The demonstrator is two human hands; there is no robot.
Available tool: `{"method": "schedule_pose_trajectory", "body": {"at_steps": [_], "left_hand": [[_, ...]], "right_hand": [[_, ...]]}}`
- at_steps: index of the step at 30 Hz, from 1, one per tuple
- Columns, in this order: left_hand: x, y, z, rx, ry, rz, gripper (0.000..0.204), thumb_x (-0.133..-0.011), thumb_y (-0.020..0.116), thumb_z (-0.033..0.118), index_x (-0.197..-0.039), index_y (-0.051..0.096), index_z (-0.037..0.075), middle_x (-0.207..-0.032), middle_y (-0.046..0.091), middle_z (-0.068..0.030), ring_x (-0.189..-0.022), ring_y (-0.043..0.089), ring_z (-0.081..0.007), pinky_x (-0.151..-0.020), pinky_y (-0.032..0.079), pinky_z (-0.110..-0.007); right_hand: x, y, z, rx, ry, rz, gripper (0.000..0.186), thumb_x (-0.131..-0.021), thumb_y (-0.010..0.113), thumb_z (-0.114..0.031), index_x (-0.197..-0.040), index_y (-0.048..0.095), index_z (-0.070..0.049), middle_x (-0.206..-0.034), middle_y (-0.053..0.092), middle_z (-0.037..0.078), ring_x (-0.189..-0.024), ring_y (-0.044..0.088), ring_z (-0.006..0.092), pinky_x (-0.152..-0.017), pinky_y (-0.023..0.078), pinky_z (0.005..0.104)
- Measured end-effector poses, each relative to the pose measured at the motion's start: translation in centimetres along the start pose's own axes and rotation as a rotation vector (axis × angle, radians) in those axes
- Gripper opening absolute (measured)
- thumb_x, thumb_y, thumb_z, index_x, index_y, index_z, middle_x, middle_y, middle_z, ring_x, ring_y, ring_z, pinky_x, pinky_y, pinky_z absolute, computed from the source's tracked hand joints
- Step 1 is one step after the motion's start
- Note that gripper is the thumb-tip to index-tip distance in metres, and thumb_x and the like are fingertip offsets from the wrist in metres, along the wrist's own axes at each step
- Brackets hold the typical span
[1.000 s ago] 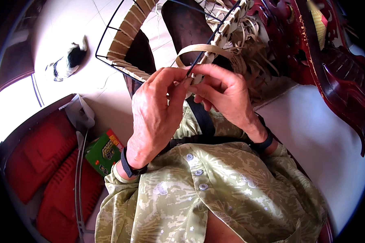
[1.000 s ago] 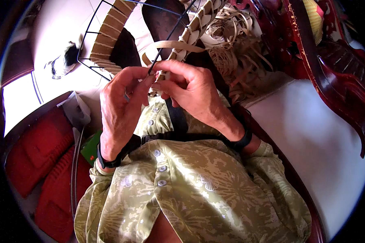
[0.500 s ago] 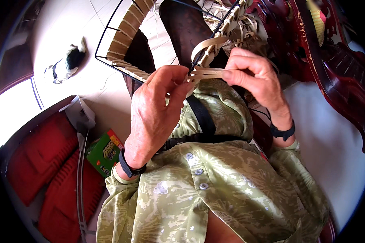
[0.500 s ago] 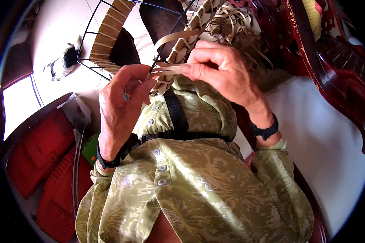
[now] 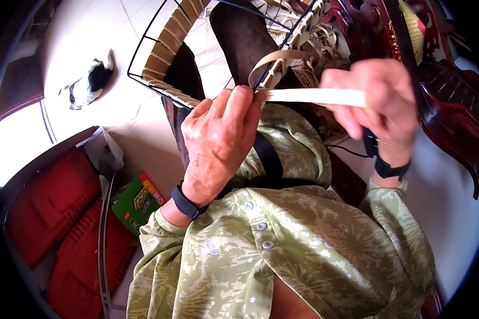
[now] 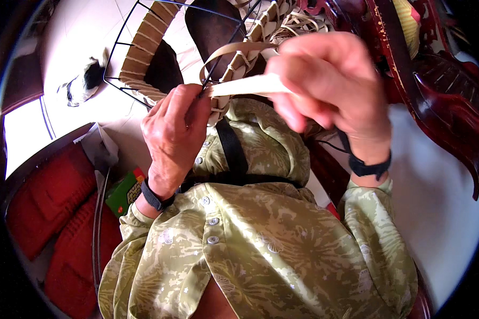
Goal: The person weaves a basket by hand, threading strips of material through the vertical supports of a wire frame.
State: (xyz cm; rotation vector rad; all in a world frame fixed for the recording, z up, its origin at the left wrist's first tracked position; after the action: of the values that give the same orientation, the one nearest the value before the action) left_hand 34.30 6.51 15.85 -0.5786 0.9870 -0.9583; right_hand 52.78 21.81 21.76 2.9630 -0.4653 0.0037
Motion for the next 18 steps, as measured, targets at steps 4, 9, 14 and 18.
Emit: {"method": "schedule_pose_trajectory", "body": {"at_steps": [4, 9, 14, 18], "left_hand": [[0.3, 0.3, -0.1, 0.003, 0.020, -0.010, 0.016, -0.083, 0.073, 0.011, -0.088, 0.058, 0.012, -0.070, 0.051, -0.0034, -0.052, 0.052, -0.0222, -0.049, 0.043, -0.034], [0.6, -0.1, -0.4, 0.026, 0.036, -0.013, 0.015, -0.081, 0.071, 0.009, -0.089, 0.058, 0.012, -0.074, 0.053, -0.0038, -0.055, 0.055, -0.0221, -0.052, 0.045, -0.033], [1.3, -0.6, -0.1, 0.052, 0.019, -0.024, 0.016, -0.081, 0.067, 0.007, -0.094, 0.061, 0.011, -0.072, 0.054, -0.0040, -0.059, 0.058, -0.0224, -0.054, 0.048, -0.034], [1.0, 0.0, -0.3, 0.012, 0.014, -0.071, 0.026, -0.080, 0.067, 0.009, -0.105, 0.058, 0.010, -0.080, 0.057, -0.0027, -0.064, 0.060, -0.0212, -0.059, 0.049, -0.034]], "right_hand": [[4.4, -2.8, -5.1, 0.297, -0.181, -0.508, 0.038, -0.092, 0.064, -0.047, -0.083, 0.063, -0.010, -0.060, 0.057, -0.003, -0.051, 0.053, 0.0099, -0.050, 0.042, 0.0220], [13.0, -5.8, -11.3, 0.762, -0.209, -0.204, 0.038, -0.090, 0.066, -0.050, -0.092, 0.067, -0.012, -0.063, 0.059, -0.004, -0.048, 0.052, 0.0096, -0.047, 0.042, 0.0211], [9.8, -2.7, -5.4, 0.519, 0.735, 0.843, 0.016, -0.092, 0.059, -0.012, -0.103, 0.067, -0.003, -0.081, 0.065, 0.001, -0.058, 0.051, 0.0058, -0.055, 0.040, 0.0193], [2.9, 0.8, 7.5, 0.669, 0.426, 0.539, 0.024, -0.082, 0.072, 0.003, -0.105, 0.065, -0.001, -0.095, 0.065, 0.005, -0.065, 0.061, 0.0097, -0.059, 0.048, 0.0268]]}}
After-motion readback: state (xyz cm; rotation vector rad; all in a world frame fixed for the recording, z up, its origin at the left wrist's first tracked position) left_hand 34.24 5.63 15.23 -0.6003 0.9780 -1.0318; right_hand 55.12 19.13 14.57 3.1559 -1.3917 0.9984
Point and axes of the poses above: each hand's wrist, its own x-axis away from the middle knuckle, its own y-axis out of the palm, z = x × y, the point moved 1 cm from there along -x, towards the middle knuckle
